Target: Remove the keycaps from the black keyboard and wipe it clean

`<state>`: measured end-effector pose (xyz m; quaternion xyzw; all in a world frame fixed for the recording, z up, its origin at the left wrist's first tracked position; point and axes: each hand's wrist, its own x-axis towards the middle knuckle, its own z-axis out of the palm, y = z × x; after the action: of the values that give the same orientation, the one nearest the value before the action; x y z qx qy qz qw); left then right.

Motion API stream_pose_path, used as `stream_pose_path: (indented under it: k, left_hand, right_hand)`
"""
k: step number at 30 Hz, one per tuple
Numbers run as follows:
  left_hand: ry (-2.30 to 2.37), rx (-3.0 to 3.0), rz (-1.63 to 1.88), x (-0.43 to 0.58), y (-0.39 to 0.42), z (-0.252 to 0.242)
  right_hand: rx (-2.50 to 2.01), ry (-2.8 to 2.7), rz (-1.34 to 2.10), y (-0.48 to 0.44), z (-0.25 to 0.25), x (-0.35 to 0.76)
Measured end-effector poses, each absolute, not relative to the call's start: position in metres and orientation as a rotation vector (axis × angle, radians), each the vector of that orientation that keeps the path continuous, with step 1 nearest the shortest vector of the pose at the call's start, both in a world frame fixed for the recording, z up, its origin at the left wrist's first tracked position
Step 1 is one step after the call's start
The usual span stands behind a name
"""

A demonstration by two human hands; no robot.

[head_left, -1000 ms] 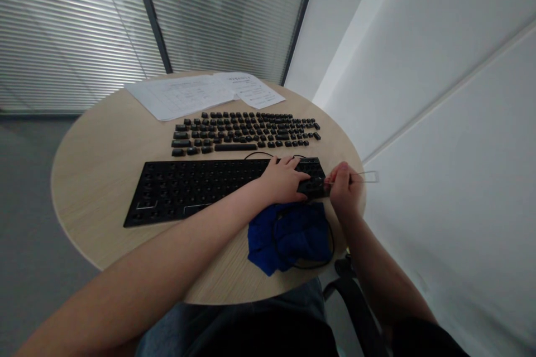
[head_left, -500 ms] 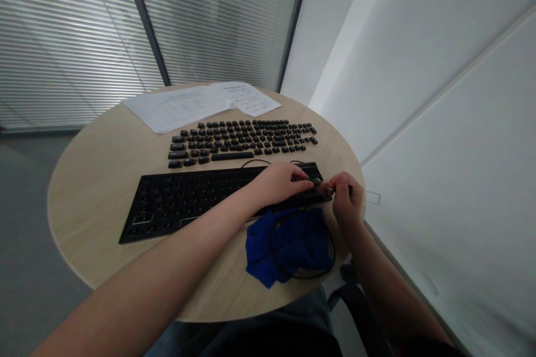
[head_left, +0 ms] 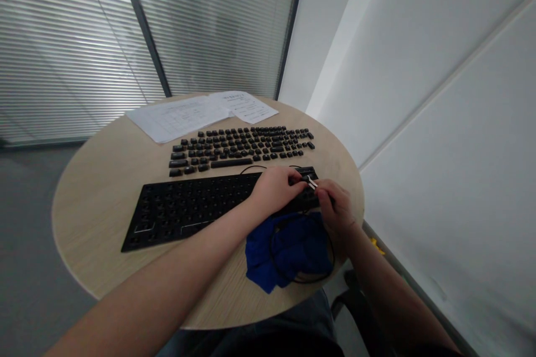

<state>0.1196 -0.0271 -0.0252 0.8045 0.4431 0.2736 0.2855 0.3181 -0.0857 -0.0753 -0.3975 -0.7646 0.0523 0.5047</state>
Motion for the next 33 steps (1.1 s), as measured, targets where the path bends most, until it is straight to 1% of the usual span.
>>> stream_pose_path:
  k: [4, 9, 22, 27, 31, 33]
  left_hand:
    - [1.284, 2.151, 0.725, 0.12, -0.027, -0.025]
    - [1.28, 2.125, 0.68, 0.12, -0.023, -0.027]
    - [1.281, 2.288, 0.7, 0.126, -0.028, -0.026]
    - [1.21, 2.307, 0.678, 0.119, -0.025, -0.025]
    - [1.011, 2.271, 0.663, 0.11, -0.018, -0.025]
    - [0.927, 2.143, 0.679, 0.108, -0.014, -0.027]
  right_hand:
    - [-0.926, -1.964, 0.091, -0.084, -0.073, 0.314]
    - [-0.926, -2.028, 0.063, -0.085, -0.072, 0.312]
    - [-0.971, -1.946, 0.199, -0.092, -0.069, 0.314]
    - [-0.94, -1.888, 0.318, -0.089, -0.072, 0.315]
    - [-0.919, -1.629, 0.524, -0.089, -0.077, 0.314]
    - [-0.888, -1.543, 0.574, -0.087, -0.078, 0.313]
